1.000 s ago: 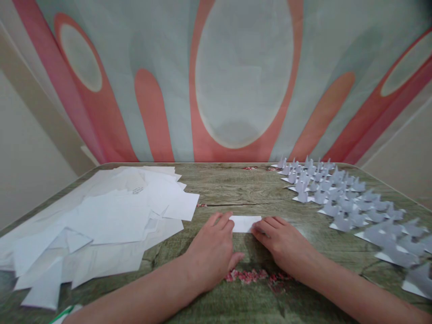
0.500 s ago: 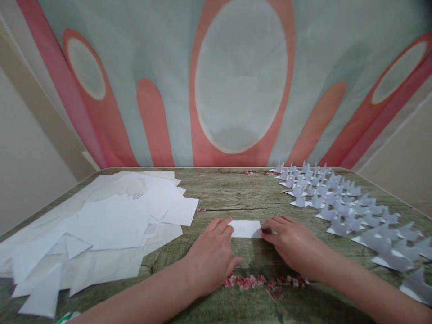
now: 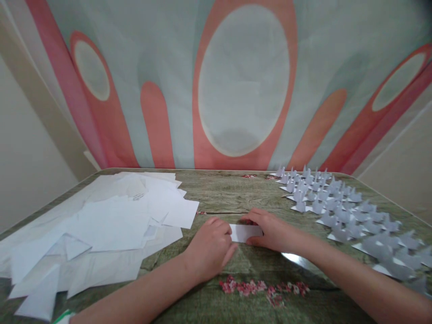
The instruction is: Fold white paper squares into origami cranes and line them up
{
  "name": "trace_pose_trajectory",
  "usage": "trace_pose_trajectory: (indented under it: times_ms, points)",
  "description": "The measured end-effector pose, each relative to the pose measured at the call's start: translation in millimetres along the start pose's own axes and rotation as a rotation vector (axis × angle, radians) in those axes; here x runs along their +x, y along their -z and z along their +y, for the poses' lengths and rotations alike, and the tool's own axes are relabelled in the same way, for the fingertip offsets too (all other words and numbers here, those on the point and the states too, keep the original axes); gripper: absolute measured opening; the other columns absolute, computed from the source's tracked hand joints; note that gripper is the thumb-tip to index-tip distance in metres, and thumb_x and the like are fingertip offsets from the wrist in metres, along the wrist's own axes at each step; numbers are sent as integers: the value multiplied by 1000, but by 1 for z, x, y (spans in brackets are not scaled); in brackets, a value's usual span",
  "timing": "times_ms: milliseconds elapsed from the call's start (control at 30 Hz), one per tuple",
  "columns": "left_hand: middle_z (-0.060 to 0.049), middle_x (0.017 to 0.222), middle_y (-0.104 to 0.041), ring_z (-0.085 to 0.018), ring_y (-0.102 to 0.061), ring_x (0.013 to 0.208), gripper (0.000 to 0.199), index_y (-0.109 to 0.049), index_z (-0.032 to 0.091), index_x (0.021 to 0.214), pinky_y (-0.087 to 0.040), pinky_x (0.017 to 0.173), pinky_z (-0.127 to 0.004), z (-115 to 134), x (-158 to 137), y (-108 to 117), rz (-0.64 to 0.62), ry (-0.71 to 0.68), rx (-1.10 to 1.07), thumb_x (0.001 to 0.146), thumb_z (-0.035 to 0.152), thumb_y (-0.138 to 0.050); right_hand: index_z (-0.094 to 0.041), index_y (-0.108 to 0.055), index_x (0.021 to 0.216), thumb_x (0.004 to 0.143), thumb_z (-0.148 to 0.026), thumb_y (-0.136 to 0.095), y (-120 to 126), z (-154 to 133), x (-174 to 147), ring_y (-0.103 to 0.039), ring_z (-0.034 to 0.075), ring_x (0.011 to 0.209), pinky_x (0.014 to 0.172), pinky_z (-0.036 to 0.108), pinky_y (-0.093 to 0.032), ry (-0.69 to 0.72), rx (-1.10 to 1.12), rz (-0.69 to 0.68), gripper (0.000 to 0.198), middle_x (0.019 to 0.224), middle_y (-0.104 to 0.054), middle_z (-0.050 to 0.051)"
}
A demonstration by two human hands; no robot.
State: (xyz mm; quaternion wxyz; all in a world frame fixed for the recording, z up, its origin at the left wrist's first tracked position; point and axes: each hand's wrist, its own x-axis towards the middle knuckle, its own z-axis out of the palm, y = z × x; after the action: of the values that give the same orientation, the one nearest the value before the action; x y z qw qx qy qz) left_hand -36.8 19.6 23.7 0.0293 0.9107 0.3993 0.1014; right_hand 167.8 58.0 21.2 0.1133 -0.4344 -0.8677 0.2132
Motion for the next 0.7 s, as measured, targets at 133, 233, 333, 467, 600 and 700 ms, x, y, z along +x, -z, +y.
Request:
trace_pose_trajectory:
  times_ms: [133, 233, 333, 467, 600, 700]
  points:
    - [-3, 84, -56, -18, -52, 83, 10, -57, 16, 79, -40, 78, -33, -14, 3, -8, 81, 94, -147, 82, 23, -50, -18, -59, 105, 58, -29, -71, -3, 0, 5, -55, 17, 77, 67, 27, -41, -80, 69, -30, 50, 92, -60, 4]
    - [-3, 85, -56, -17, -51, 85, 6, -55, 17, 82, -40, 77, -31, -21, 5, -13, 135, 137, -277, 78, 21, -54, -18, -58, 103, 59, -29, -71, -5, 2, 3, -54, 15, 68, 59, 25, -39, -126, 132, -46, 48, 81, -61, 2]
    - [-3, 87, -56, -17, -51, 86, 10, -54, 17, 85, -41, 78, -31, -22, 5, -15, 159, 166, -384, 76, 20, -57, -18, -55, 107, 67, -25, -64, -8, 10, 1, -52, 13, 62, 55, 23, -38, -144, 261, -45, 42, 73, -59, -1]
    - [-3, 93, -57, -17, -53, 89, 20, -54, 17, 93, -44, 81, -32, -21, 6, -15, 175, 178, -525, 74, 19, -59, -17, -56, 104, 73, -23, -59, -13, 24, -3, -50, 11, 58, 52, 22, -37, -161, 472, -14, 32, 67, -56, -2]
    - [-5, 99, -58, -17, -55, 91, 27, -51, 18, 100, -46, 84, -34, -16, 9, -16, 194, 211, -714, 74, 17, -59, -16, -54, 104, 73, -30, -61, -16, 27, -10, -51, 12, 59, 52, 23, -37, -182, 722, 73, 35, 68, -57, -2]
    - [-6, 105, -57, -16, -58, 89, 37, -46, 18, 107, -48, 82, -35, -8, 12, -18, 182, 265, -857, 72, 14, -60, -16, -52, 101, 74, -38, -60, -21, 20, -15, -50, 11, 56, 52, 23, -36, -198, 910, 126, 36, 67, -57, -2]
